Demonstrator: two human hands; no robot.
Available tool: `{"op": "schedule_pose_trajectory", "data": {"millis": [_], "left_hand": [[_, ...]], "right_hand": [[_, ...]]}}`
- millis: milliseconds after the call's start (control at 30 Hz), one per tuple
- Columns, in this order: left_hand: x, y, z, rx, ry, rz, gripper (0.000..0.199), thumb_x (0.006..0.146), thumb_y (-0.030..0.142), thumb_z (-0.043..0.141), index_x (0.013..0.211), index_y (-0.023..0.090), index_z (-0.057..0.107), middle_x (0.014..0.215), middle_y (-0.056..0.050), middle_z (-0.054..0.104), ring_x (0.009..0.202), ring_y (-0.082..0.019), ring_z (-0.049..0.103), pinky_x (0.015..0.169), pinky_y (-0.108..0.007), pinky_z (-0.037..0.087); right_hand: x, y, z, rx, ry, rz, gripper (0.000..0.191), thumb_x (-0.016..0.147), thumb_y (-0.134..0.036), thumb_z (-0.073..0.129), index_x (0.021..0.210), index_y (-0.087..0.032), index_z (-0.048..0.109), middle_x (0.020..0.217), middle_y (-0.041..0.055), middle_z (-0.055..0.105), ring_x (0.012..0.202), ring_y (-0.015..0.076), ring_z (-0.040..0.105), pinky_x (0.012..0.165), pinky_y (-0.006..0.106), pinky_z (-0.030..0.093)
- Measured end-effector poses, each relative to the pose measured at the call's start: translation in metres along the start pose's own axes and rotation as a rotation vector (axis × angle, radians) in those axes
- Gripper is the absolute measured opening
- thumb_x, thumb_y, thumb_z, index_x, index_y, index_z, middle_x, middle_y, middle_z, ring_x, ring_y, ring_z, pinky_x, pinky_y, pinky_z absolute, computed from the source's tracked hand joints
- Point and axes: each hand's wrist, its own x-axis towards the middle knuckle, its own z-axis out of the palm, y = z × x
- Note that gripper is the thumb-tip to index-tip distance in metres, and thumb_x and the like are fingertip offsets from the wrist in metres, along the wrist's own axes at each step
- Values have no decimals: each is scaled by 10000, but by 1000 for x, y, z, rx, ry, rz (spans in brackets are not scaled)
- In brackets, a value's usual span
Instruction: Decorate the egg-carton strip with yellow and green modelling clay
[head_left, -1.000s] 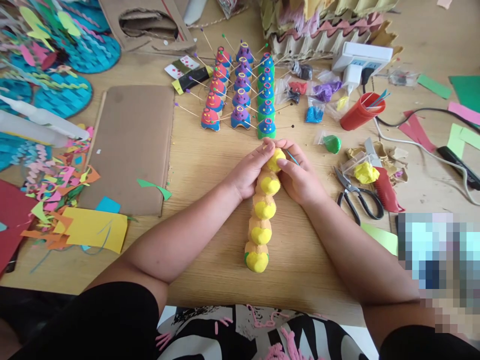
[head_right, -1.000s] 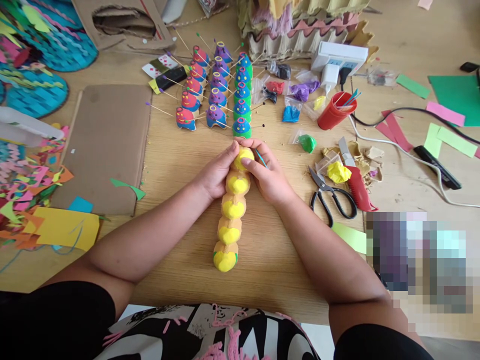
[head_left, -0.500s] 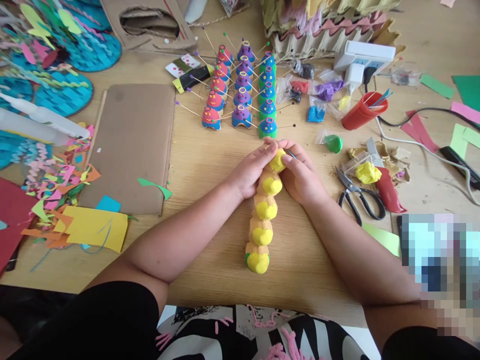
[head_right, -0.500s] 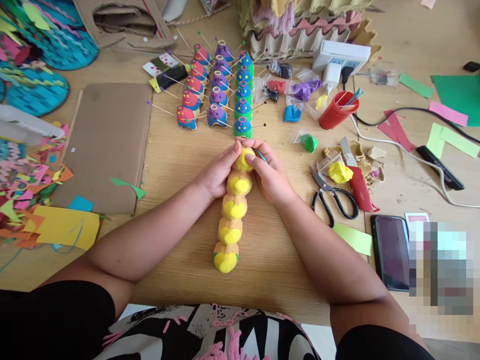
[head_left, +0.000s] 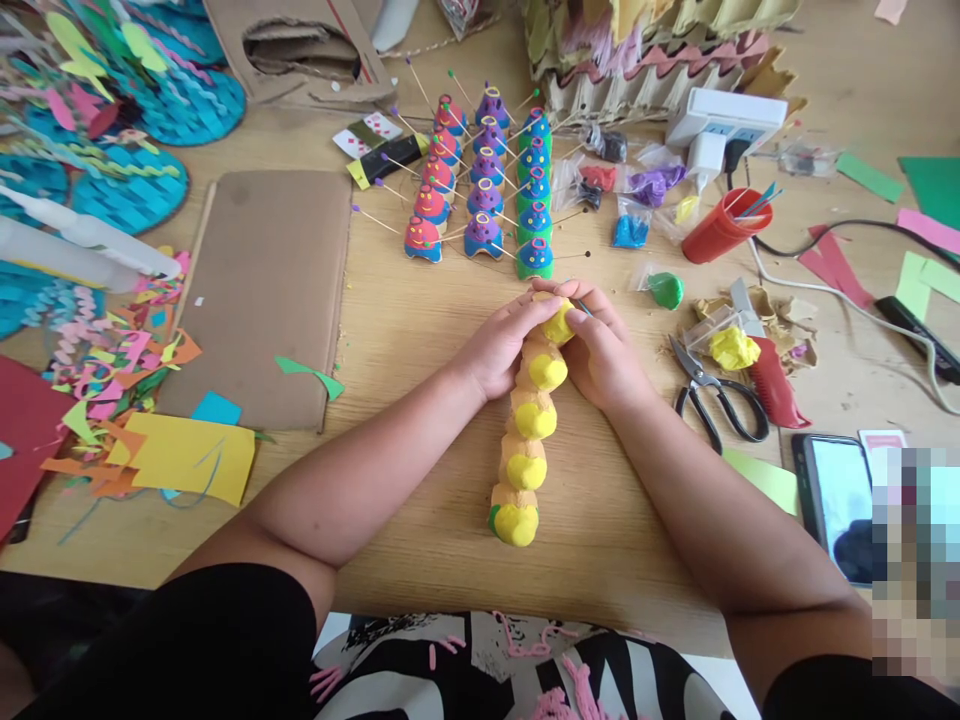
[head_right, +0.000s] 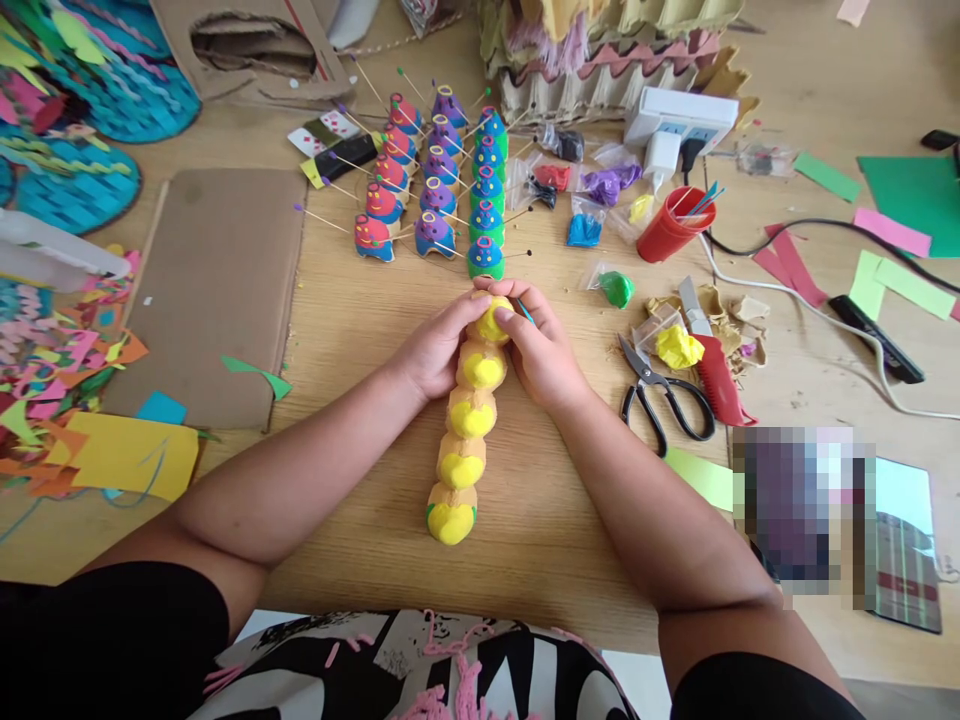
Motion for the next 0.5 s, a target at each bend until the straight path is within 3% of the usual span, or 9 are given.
{"op": "schedule_pose_trajectory", "data": {"millis": [233,300,400,500], "left_hand": [[1,1,2,8,35,5,53,970,184,707,1001,193,748,924,20,792,932,-130,748,891,-224,567],[0,1,2,-10,68,-18,72,996,245,698,991,189,744,910,-2,789,1002,-165,752,930,-250,570],[1,1,1,-4,62,-46,158,993,352,721,1004,196,744,920,-27,792,1091,-215,740,978,-296,573],[2,-1,-1,64,33,17,68,985,250,691,1004,205,738,932,7,776,1043,-163,730,975,-276,559]], "right_hand": [[2,7,-5,-33,-13,2,484,836,-658,797,1147,-335,614,1504,31,721,1368,265,686,1139,477,591],[2,7,-6,-43,-15,-6,489,844,-665,799,1160,-337,621,1505,30,721,1361,259,691,1175,472,572],[2,8,-5,4,-5,-19,422,861,-599,823,1148,-337,658,1475,17,738,1363,251,693,1243,459,526],[1,9,-5,79,-14,-30,331,877,-511,839,1131,-344,707,1437,-5,756,1382,241,684,1282,435,490]]}}
